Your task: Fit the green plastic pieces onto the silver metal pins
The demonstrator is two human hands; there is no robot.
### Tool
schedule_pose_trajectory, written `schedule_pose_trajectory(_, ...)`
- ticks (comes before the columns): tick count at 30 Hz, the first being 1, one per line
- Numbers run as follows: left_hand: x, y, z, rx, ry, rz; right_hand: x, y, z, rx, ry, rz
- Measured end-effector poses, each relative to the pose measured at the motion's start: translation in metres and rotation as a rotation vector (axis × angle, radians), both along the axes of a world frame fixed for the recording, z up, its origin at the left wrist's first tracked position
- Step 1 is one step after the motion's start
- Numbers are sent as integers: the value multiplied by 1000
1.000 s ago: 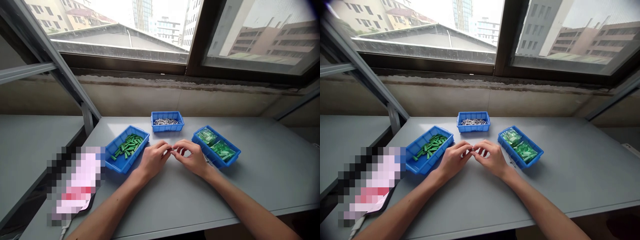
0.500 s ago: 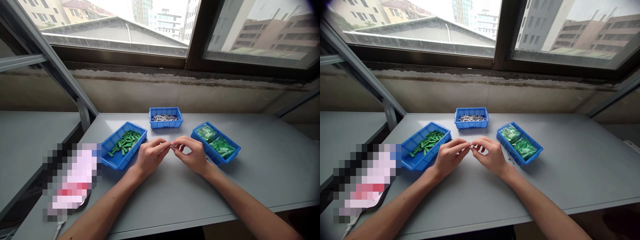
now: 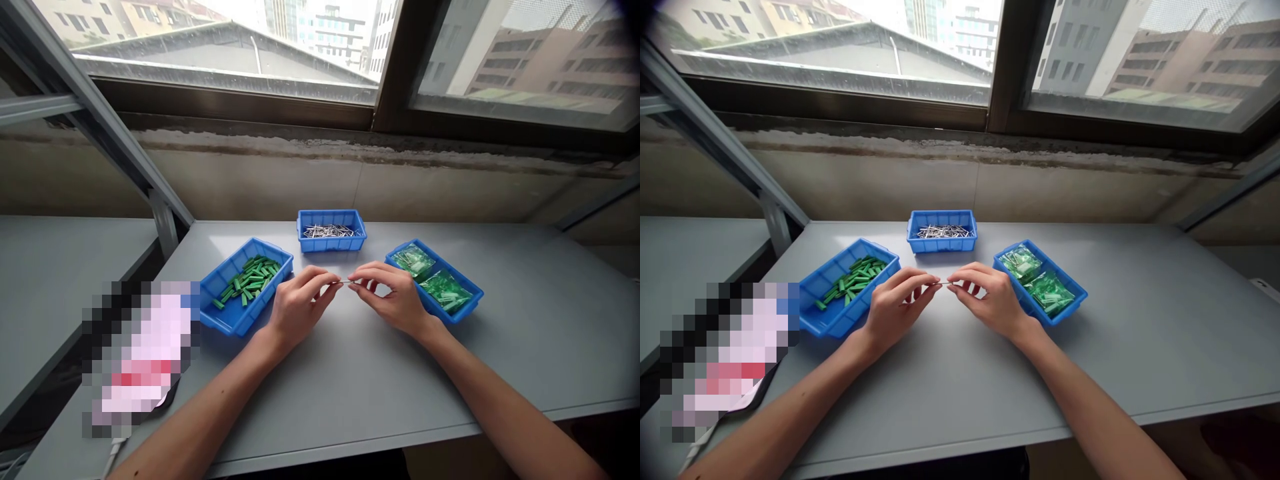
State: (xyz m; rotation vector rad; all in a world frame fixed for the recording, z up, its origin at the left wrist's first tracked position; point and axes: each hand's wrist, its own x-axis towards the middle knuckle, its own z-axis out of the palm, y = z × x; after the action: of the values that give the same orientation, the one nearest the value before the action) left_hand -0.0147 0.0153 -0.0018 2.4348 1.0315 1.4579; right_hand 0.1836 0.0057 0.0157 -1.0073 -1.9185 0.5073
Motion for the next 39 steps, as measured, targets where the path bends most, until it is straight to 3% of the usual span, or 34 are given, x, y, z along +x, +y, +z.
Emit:
schedule_pose_trajectory(33, 4, -1, -1, -50, -29, 11, -6, -1, -2, -26, 14, -23)
schedule_pose_trajectory(36, 4, -2, 1, -64, -20, 13, -6, -2, 2, -30, 35, -87)
schedule_pose_trajectory(39, 5, -4, 2, -87, -6, 20, -6, 8, 14, -5, 31, -249)
